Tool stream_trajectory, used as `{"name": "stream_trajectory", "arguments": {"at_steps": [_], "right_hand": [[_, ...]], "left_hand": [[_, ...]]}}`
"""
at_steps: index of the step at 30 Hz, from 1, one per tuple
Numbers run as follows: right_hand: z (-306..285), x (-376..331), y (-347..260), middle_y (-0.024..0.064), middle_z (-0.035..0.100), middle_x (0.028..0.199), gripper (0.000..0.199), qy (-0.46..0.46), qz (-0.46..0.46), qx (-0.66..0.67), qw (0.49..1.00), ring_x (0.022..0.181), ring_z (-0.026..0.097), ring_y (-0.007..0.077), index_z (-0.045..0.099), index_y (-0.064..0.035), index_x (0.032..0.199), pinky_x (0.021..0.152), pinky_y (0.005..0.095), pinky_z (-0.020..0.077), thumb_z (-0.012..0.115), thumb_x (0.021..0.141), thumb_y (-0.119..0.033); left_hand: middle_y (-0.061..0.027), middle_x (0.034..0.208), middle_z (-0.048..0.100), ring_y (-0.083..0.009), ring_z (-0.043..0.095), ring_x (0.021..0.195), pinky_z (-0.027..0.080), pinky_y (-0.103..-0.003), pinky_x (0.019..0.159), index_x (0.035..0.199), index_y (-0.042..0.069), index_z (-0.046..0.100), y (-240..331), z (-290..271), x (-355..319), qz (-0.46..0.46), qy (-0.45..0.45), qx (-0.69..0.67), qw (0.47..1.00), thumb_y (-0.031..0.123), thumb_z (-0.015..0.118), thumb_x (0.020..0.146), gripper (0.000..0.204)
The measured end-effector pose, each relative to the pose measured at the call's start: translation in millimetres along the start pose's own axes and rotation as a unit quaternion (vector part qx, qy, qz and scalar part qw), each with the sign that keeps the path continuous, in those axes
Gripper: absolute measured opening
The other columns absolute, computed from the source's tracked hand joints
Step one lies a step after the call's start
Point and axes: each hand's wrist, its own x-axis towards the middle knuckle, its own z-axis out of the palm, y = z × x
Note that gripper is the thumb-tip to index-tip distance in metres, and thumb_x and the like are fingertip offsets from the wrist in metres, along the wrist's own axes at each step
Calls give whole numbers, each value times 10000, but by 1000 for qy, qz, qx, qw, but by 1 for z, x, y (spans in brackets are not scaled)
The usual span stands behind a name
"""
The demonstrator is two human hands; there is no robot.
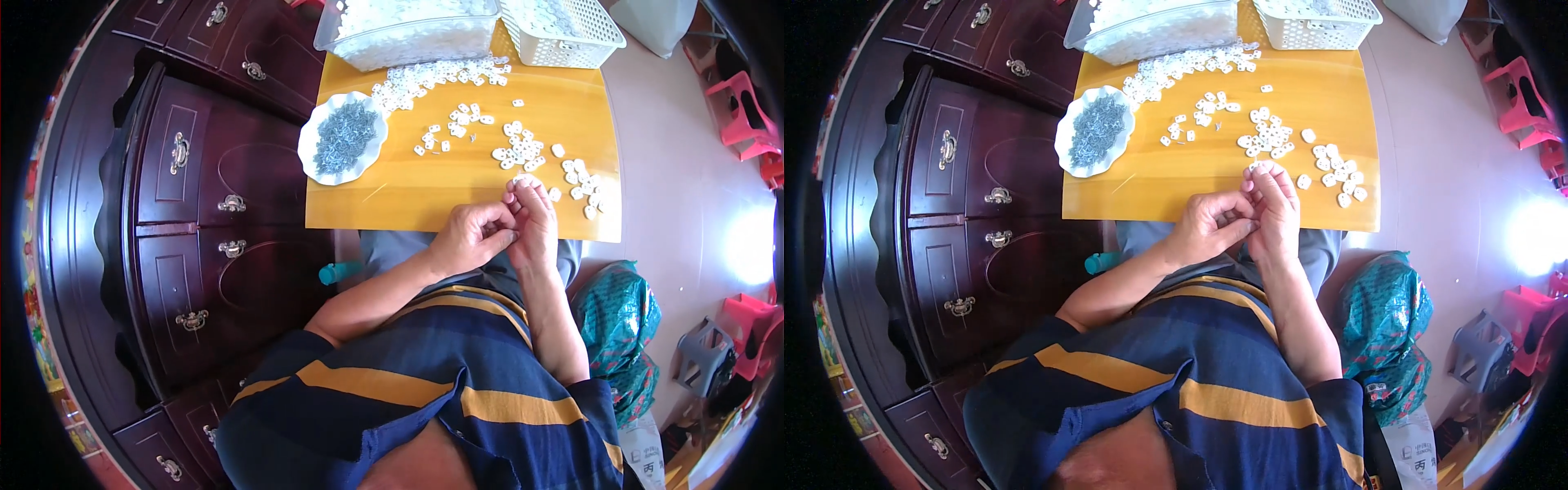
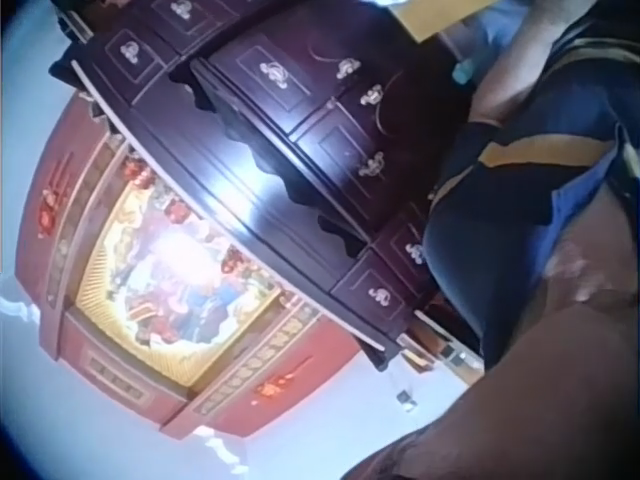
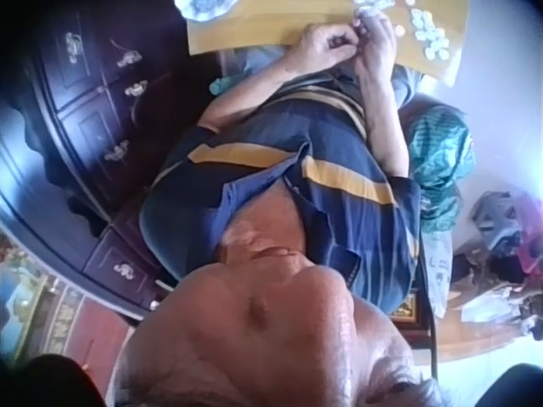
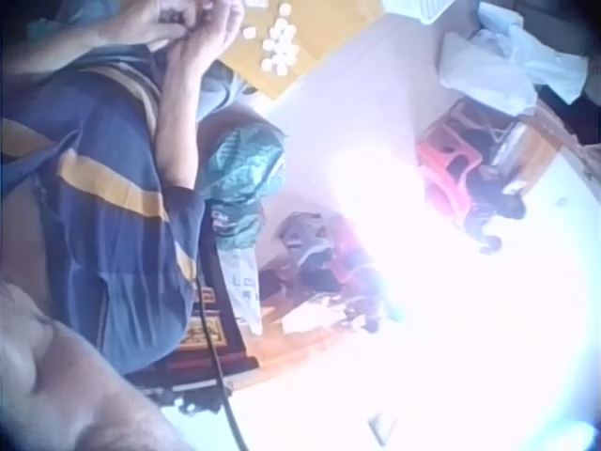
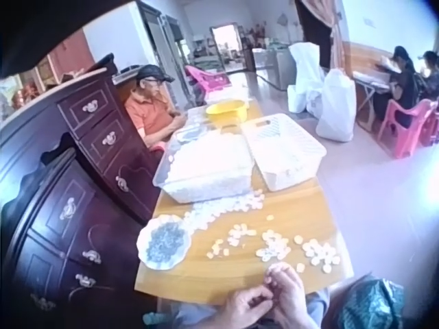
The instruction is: Assembling small white plastic components by hand on a table.
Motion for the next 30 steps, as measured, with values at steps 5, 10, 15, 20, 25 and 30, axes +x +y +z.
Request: {"name": "stream_trajectory", "arguments": {"at_steps": [5,10,15,20,25,30], "right_hand": [[10,-11,8,40,650,940,59,-34,24,-16,999,805,580,90,631,-61,1034,740,217,495,647,1010,-112],[16,-29,7,37,653,944,54,-64,29,-55,996,791,587,82,634,-63,1039,742,215,494,640,1015,-110],[8,-65,4,24,643,940,40,-71,12,-155,985,789,572,73,622,-62,1032,748,210,466,624,1013,-97],[-20,-103,8,3,625,900,38,-84,3,-228,970,794,557,66,609,-65,1019,743,202,431,629,1002,-93],[-33,-130,16,-7,642,874,54,-94,-24,-297,950,766,561,63,622,-72,1001,726,206,437,650,986,-115],[-36,-143,19,3,654,883,50,-128,-30,-282,950,772,581,69,622,-62,1028,725,213,465,641,987,-83]], "left_hand": [[-16,776,668,-47,608,675,486,-249,592,995,7,692,13,-12,-18,66,-20,96,993,-56,676,906,110],[-5,826,683,-45,616,706,494,-237,626,1027,16,711,10,-23,-45,63,-23,38,997,-43,668,921,129],[0,904,685,-38,658,780,531,-205,710,1136,-15,675,5,-48,-75,28,-13,-43,999,-34,657,941,197],[-7,936,703,-47,678,821,554,-210,757,1163,-6,672,-4,-60,-93,48,-8,-16,999,38,696,962,207],[34,847,671,-25,591,731,514,-213,676,1102,13,706,-3,-43,-111,67,22,-18,997,56,748,921,191],[38,832,656,-24,573,735,505,-218,672,1112,10,710,-18,-25,-126,79,23,-20,996,86,765,905,227]]}}
